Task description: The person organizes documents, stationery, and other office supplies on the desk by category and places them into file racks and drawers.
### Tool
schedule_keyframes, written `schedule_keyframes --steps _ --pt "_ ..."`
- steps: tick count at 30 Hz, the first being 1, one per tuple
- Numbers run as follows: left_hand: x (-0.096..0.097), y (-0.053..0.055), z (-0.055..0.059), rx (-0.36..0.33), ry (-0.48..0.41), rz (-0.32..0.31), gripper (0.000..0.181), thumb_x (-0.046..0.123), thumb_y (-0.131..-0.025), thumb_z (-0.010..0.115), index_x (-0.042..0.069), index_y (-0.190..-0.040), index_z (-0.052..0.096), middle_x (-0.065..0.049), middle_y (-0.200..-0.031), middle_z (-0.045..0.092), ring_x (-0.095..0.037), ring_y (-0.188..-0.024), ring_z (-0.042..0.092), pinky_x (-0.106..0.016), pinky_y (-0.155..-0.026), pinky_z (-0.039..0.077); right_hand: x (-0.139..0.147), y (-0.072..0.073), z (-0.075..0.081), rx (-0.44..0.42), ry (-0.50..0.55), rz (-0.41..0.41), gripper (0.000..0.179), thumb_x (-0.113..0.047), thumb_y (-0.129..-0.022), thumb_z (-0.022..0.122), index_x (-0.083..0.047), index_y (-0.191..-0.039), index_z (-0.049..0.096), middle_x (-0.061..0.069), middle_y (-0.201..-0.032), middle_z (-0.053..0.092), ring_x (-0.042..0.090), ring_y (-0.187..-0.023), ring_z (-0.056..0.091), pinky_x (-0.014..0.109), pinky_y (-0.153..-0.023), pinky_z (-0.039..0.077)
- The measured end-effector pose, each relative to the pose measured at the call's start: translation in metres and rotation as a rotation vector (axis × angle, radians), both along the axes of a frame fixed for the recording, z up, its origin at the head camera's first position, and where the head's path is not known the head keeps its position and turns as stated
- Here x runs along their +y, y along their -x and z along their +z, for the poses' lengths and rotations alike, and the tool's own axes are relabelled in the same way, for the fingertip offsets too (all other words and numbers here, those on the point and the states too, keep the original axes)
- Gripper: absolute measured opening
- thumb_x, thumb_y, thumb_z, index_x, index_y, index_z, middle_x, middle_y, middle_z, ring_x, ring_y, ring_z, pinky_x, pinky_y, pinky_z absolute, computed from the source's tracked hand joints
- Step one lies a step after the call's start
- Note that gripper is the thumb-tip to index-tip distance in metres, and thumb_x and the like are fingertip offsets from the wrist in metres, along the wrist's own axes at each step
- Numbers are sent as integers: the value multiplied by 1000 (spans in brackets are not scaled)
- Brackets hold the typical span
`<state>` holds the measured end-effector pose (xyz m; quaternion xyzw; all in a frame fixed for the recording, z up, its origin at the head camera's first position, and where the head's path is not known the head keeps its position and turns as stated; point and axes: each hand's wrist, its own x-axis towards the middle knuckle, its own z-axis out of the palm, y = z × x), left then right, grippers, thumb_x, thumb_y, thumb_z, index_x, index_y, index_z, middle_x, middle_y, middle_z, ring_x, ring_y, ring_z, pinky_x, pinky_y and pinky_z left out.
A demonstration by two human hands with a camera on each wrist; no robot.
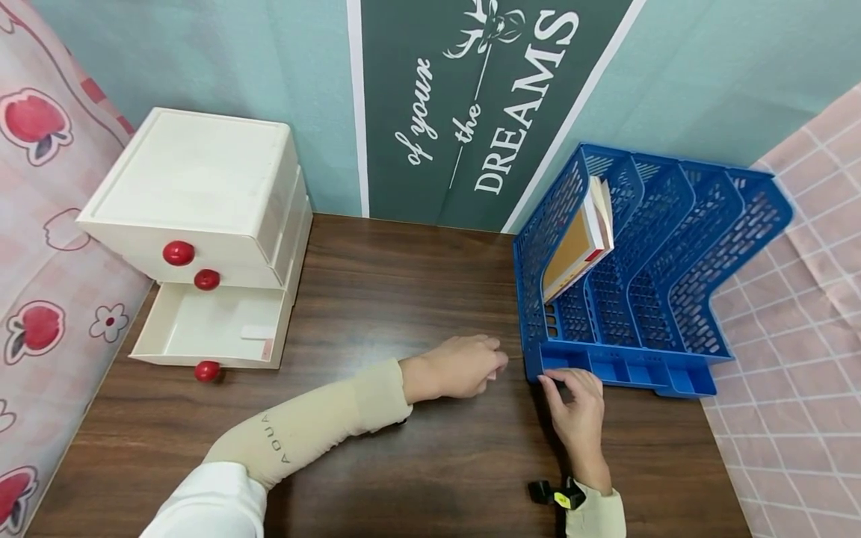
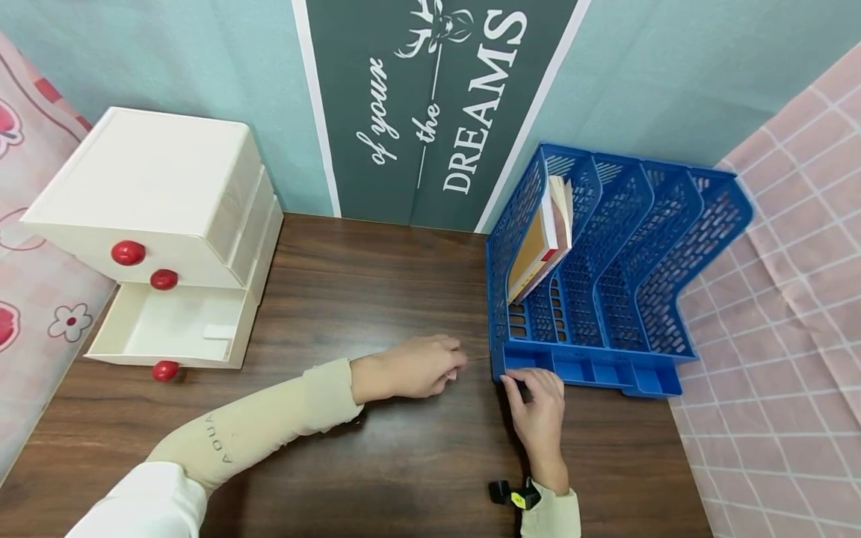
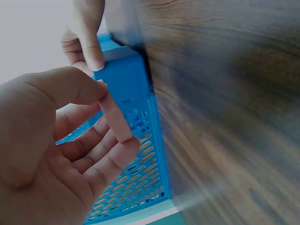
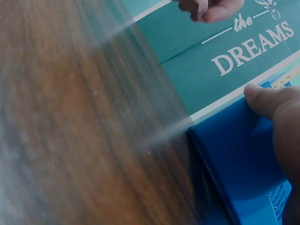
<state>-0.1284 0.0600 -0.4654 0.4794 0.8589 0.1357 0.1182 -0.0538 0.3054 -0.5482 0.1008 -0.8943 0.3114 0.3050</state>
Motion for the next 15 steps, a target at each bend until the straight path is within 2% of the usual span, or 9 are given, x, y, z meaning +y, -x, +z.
schedule_keyframes --steps 3,8,15 --pt "-7 -1 6 6 17 1 18 16 -99 65 14 -116 71 -3 -123 66 -20 -127 58 -31 -105 47 0 0 -1 21 7 8 17 7 -75 83 -3 -86 76 13 -85 75 30 -85 63 26 -98 35" --pt "-20 -3 16 -19 40 7 18 14 -98 66 13 -115 70 -6 -130 65 -23 -135 53 -33 -109 44 1 0 -1 38 13 15 16 7 -74 82 -3 -86 76 13 -84 74 30 -85 63 24 -98 34" --pt "-43 -1 24 7 11 -15 8 11 -95 67 14 -102 69 -6 -116 68 -26 -131 57 -35 -110 43 -1 1 -1 49 19 27 18 8 -73 83 -4 -86 76 12 -84 75 29 -85 63 26 -97 35"
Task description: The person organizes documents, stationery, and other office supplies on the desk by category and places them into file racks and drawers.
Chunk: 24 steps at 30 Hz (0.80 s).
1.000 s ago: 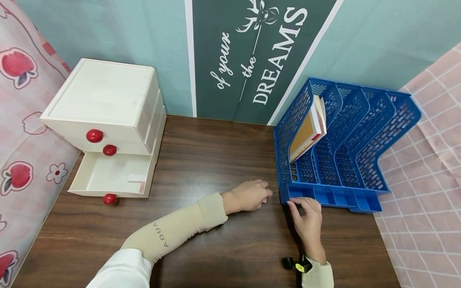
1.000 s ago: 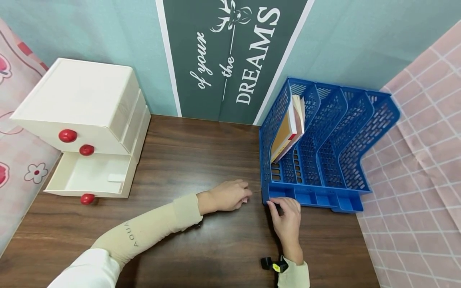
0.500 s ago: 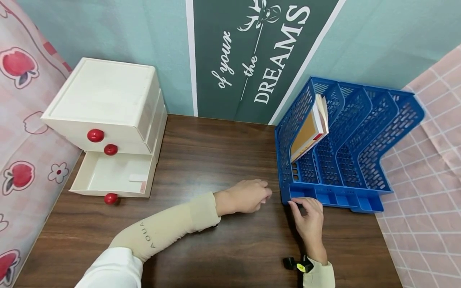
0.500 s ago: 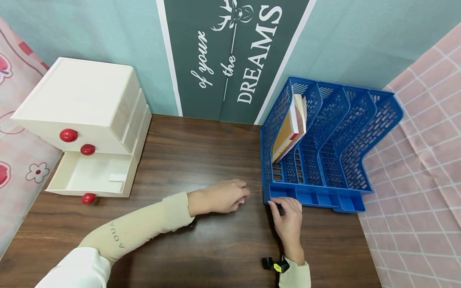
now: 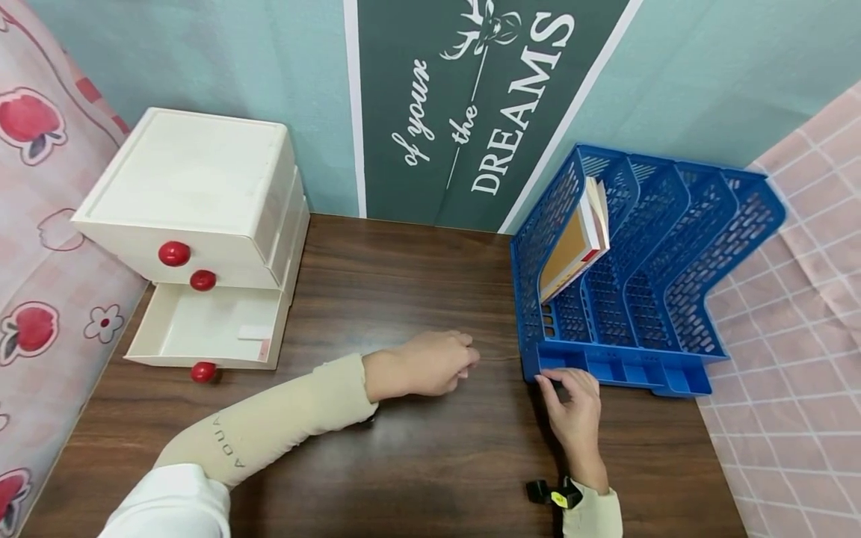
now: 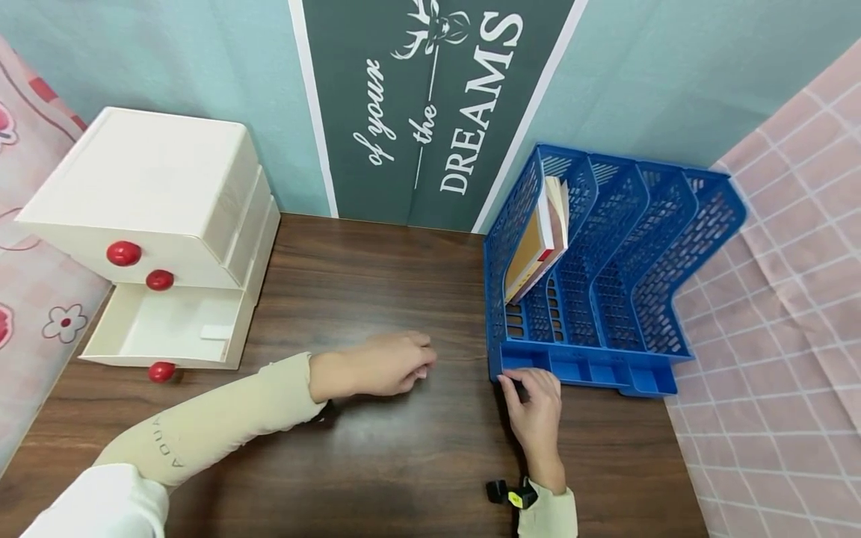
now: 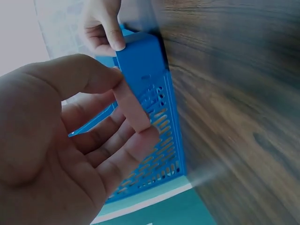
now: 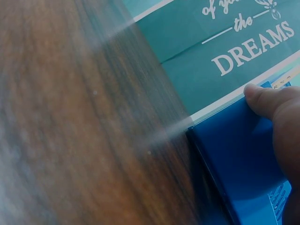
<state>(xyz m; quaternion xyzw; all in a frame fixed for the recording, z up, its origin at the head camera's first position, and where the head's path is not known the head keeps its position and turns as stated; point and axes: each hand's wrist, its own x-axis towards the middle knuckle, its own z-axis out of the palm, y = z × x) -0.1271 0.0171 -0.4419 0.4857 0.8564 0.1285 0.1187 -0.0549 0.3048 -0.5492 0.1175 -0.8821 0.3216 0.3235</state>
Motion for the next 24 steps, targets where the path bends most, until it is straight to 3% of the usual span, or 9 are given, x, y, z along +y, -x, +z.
schedule_keyframes --steps 7,16,18,20,24 --pt "-38 7 8 -1 -103 10 6 7 -95 66 11 -91 65 -6 -98 70 -32 -126 60 -39 -107 47 0 0 -1 -11 -2 -13 17 7 -74 83 -4 -85 76 12 -84 75 29 -85 63 25 -97 35" --pt "-77 16 26 -31 -145 34 13 5 -95 64 7 -106 71 -5 -105 71 -31 -121 63 -40 -103 50 1 0 -2 -20 -7 -11 16 7 -74 83 -3 -85 76 12 -84 75 29 -86 63 26 -97 35" --pt "-85 16 29 -37 -147 47 14 4 -94 64 7 -107 71 -5 -103 71 -28 -111 66 -38 -94 55 1 0 -2 -22 -8 -14 16 7 -74 83 -3 -85 76 12 -84 74 29 -86 63 26 -97 35" --pt "-93 16 32 -24 -151 62 14 3 -93 66 8 -105 71 -2 -99 69 -25 -110 66 -38 -94 55 0 0 -2 -18 -8 -14 16 7 -75 83 -3 -85 76 12 -84 74 28 -85 63 25 -97 35" --pt "-111 15 35 -2 -167 96 13 3 -90 68 10 -100 70 5 -88 59 -13 -85 60 -31 -79 55 0 1 -1 11 -8 1 15 6 -74 82 -3 -85 76 12 -83 74 30 -85 63 26 -97 35"
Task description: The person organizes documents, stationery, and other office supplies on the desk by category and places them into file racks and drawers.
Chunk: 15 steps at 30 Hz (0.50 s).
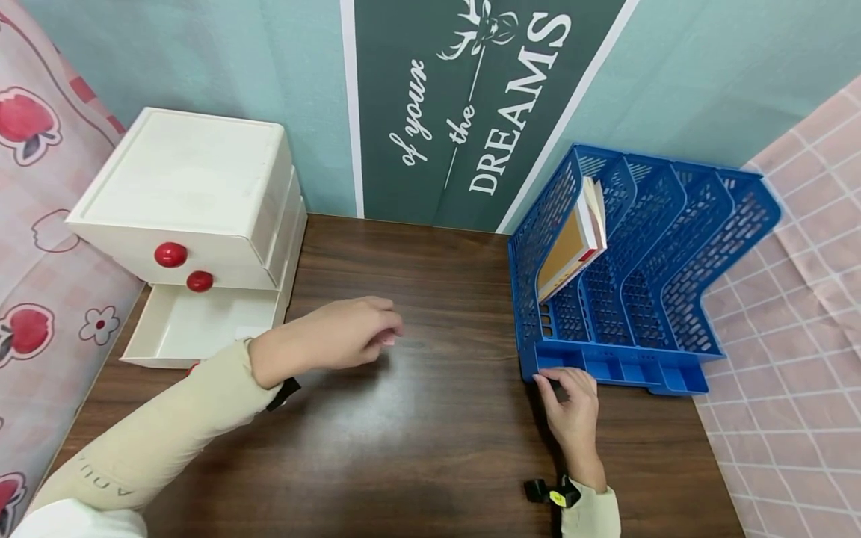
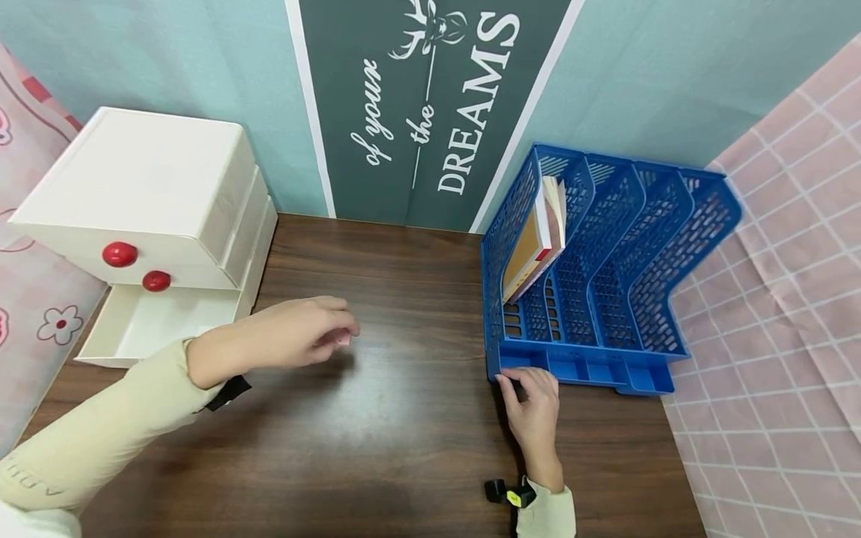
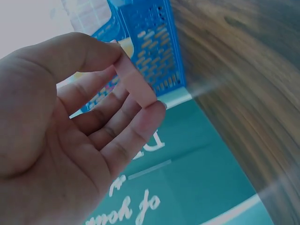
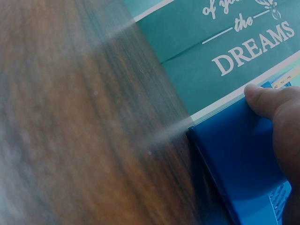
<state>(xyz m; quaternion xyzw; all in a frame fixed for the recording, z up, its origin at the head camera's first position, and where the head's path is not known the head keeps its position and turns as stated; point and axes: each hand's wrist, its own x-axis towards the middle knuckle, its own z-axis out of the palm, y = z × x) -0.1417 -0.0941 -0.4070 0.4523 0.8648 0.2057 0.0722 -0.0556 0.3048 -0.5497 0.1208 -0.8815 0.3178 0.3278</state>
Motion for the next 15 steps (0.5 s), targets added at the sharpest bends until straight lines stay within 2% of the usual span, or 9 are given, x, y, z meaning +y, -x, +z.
schedule_keyframes --steps 3,9,15 --pt "-15 -2 1 -2 -2 33 13 4 -90 70 9 -101 71 6 -87 57 -7 -76 53 -28 -73 52 0 1 0 16 1 9 16 6 -74 82 -3 -85 76 12 -83 74 30 -84 63 25 -97 35" --pt "-44 -2 6 -39 -16 62 16 0 -88 71 8 -102 72 4 -90 60 -7 -78 55 -31 -76 53 0 1 0 9 5 2 16 7 -74 82 -3 -85 76 12 -83 74 30 -85 63 25 -97 35" --pt "-76 1 10 -174 -51 57 14 0 -90 71 11 -98 70 6 -90 59 -9 -81 56 -29 -74 54 -1 0 2 5 3 5 16 7 -74 82 -3 -85 76 12 -83 74 30 -84 63 26 -97 35"
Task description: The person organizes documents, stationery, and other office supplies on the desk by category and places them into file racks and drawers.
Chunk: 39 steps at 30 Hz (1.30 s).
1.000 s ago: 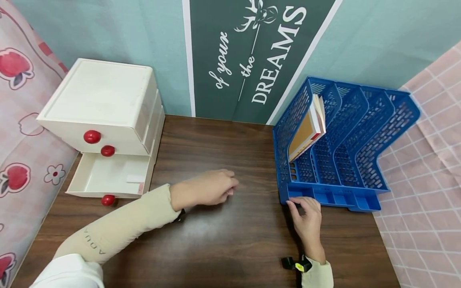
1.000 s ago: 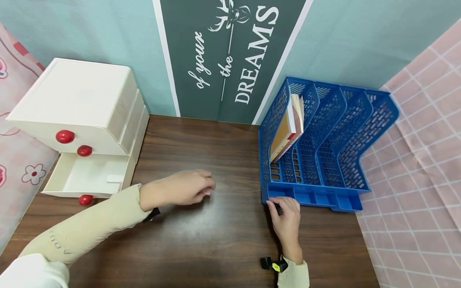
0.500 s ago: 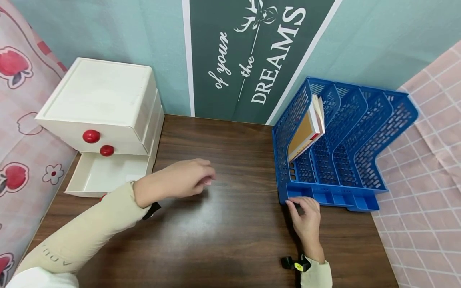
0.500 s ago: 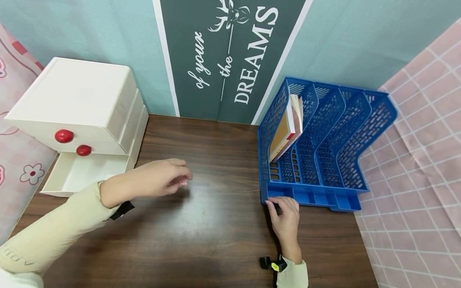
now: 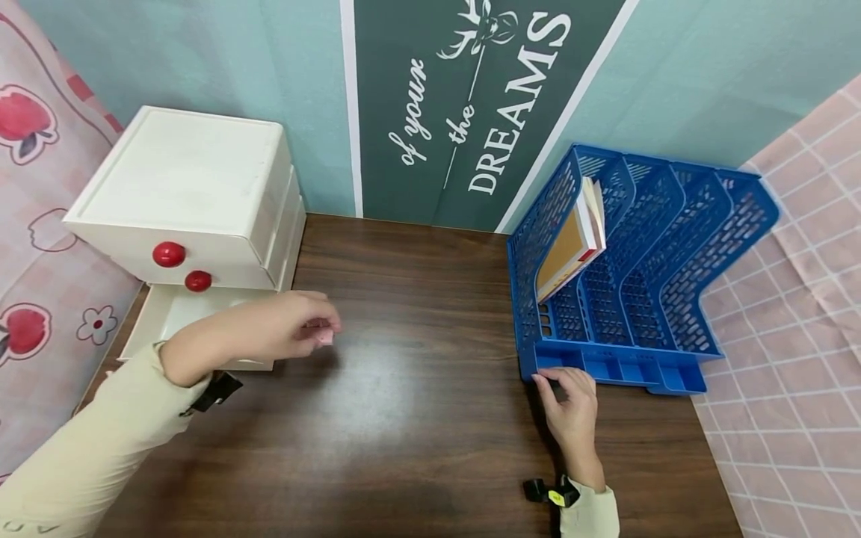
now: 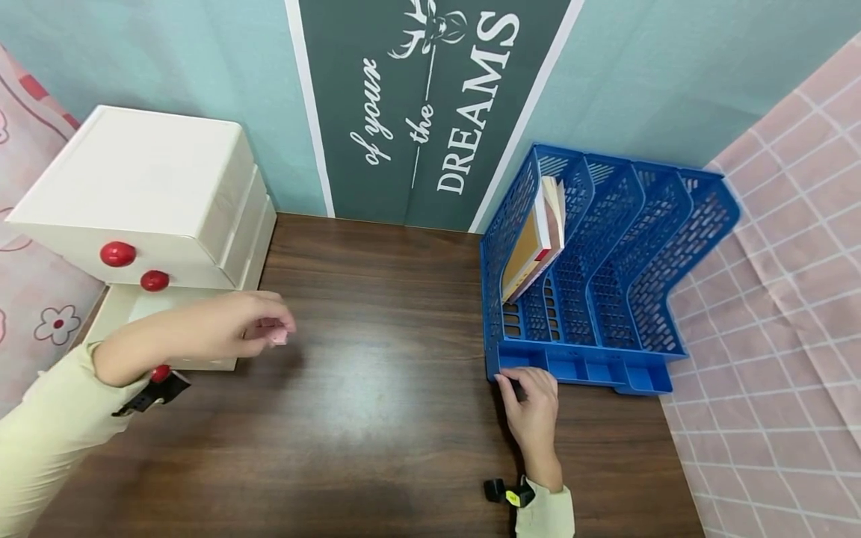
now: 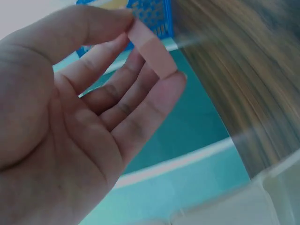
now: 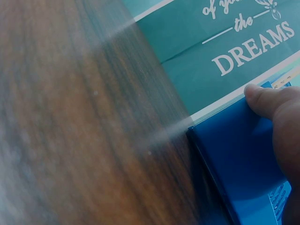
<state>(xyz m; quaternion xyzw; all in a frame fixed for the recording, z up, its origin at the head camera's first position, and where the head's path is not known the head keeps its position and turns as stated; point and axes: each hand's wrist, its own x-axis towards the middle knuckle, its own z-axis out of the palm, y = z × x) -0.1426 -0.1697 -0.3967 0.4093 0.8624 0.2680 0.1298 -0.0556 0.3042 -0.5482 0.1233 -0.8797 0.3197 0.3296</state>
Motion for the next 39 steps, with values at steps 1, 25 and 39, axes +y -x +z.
schedule_keyframes --steps 1,25,39 --pt "-6 1 1 -27 -2 10 14 0 -90 72 11 -99 70 6 -90 59 -9 -80 55 -28 -73 53 0 0 0 2 -1 2 16 7 -74 82 -3 -85 76 12 -83 74 30 -84 63 26 -97 36" --pt "-77 16 -12 -225 221 134 21 -2 -82 77 12 -88 63 8 -77 53 -11 -72 49 -26 -62 45 -1 -1 0 -7 6 -18 21 9 -72 84 -4 -86 77 11 -84 75 31 -82 63 27 -95 35" --pt "-73 28 -31 -311 298 62 25 -9 -72 70 12 -81 60 6 -70 53 -8 -62 50 -25 -56 45 -1 0 0 -31 -2 -16 17 6 -75 83 -4 -86 76 12 -84 75 29 -85 63 28 -96 36"
